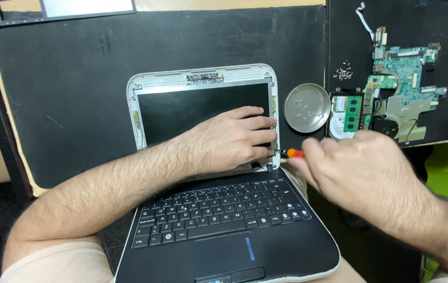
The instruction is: The person uses a screwdriver to secure the screen hinges to the laptop body, snaps the screen bezel into place, and then flips the laptop over to screw in a component on the underside.
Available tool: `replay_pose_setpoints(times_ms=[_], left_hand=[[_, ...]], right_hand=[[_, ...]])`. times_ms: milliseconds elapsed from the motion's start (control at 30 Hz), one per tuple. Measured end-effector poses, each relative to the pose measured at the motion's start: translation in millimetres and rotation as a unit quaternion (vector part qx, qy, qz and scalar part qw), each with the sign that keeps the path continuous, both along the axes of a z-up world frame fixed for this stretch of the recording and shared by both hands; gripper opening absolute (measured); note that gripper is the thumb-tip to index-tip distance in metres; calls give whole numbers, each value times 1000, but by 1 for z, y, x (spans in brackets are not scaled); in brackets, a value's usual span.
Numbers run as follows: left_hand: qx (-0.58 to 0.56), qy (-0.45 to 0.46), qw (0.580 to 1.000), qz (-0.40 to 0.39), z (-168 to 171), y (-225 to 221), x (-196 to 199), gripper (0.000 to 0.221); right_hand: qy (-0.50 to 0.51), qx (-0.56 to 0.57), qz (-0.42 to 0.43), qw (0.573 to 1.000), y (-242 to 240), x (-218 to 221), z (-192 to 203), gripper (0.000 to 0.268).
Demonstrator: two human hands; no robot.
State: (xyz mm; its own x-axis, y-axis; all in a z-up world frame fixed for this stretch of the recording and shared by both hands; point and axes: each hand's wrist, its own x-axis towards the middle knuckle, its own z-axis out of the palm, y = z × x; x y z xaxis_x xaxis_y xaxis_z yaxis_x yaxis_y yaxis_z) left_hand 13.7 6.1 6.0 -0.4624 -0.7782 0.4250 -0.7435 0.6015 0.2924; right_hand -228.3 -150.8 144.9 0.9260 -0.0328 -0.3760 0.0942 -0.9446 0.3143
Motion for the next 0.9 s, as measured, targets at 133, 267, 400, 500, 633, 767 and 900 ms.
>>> replay_pose_setpoints(times_ms=[133,267,400,500,633,767,900], left_hand=[[4,3,1000,-4,-5,0,0,17],[6,-16,1000,-1,-2,0,0,15],[11,-26,1000,0,-3,-1,-1,16],[11,-23,1000,-1,-4,0,-1,17],[12,-28,1000,-1,-4,0,0,20],[10,-28,1000,-5,-4,-1,-1,19],[12,-34,999,-6,-4,0,0,23]], right_hand=[[3,49,-10,999,-1,-4,2,36],[-12,29,31,999,-3,-2,-3,65],[41,79,0,996,2,-3,-1,20],[19,39,35,998,0,-5,-1,61],[6,30,20,999,-4,-4,-7,64],[3,53,18,998,-2,-7,-8,39],[-34,50,6,998,-1,-5,-13,48]])
